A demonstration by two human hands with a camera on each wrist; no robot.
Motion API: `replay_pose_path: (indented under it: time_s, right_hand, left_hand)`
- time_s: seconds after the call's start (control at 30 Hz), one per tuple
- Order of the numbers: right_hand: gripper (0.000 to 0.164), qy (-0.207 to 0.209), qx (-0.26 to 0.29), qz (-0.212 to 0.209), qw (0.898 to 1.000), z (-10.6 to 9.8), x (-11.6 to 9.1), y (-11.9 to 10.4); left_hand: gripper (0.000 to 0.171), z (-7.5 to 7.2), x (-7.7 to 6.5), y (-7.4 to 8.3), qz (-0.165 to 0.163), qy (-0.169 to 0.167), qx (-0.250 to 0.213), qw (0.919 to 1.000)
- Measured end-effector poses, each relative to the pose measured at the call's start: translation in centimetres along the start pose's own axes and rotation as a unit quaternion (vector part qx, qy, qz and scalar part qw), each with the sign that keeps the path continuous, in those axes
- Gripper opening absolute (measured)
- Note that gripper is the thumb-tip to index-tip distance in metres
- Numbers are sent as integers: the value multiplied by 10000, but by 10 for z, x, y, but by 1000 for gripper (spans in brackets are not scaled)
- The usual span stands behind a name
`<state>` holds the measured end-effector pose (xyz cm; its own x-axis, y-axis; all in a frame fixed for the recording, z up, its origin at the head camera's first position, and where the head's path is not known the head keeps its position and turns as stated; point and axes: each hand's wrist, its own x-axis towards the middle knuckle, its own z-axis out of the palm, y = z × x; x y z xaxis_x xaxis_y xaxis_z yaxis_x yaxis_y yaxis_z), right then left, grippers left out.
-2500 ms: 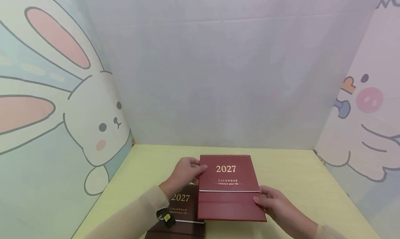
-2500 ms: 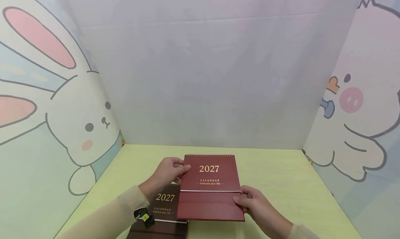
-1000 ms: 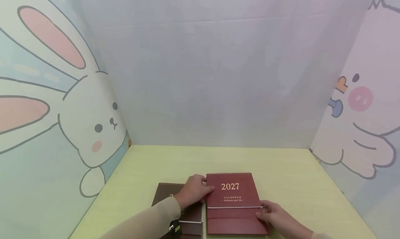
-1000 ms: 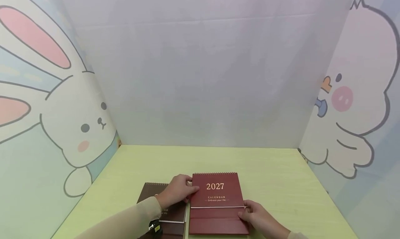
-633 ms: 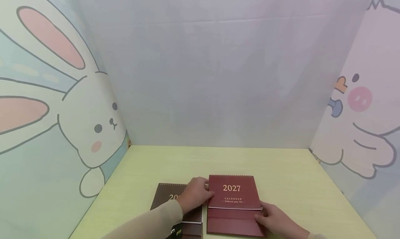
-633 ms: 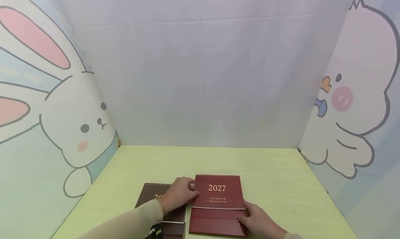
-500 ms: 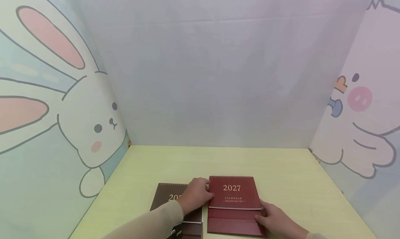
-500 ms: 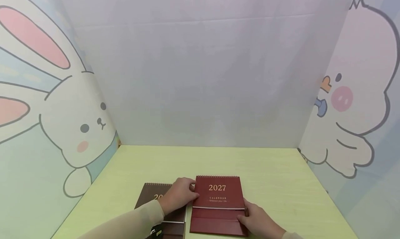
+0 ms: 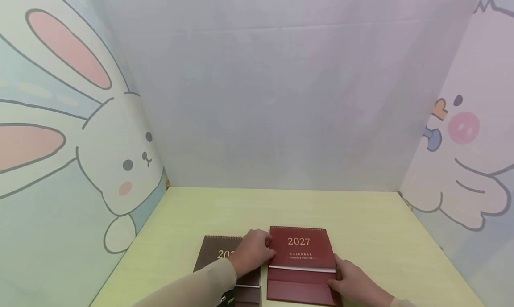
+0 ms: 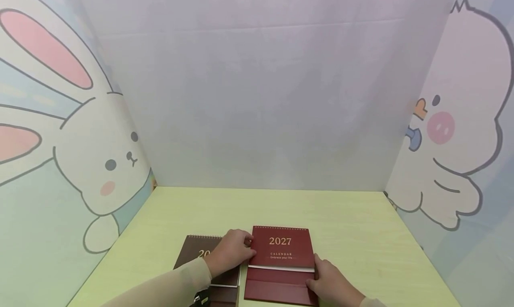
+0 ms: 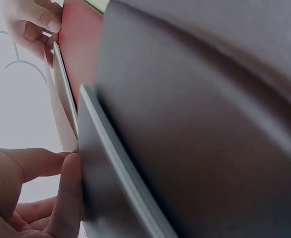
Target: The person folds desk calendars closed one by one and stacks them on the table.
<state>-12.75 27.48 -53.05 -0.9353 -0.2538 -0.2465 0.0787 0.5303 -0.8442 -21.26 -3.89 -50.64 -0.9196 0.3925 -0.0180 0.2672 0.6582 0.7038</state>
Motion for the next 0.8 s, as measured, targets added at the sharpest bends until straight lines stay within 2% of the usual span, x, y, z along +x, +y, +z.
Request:
replay_pose_path:
  time_s: [0.2, 0.4, 0.63, 0.8]
  right_hand:
    - [64, -11, -22, 12, 10000, -1, 1, 1]
    - [65, -119, 349, -14, 9993, 0, -1, 1]
    - [61, -137, 388, -242, 9989, 1, -1, -2]
    - [58, -207, 346, -415, 9983, -1, -1, -2]
  left_hand:
    - [21, -1, 0, 0, 16, 23, -8, 10000]
    - [28, 0, -1, -1, 18, 109, -50, 9999]
    - [37, -3, -3, 0, -63, -51, -542, 9985]
    - [38, -9, -3, 4, -60, 54, -406, 9991]
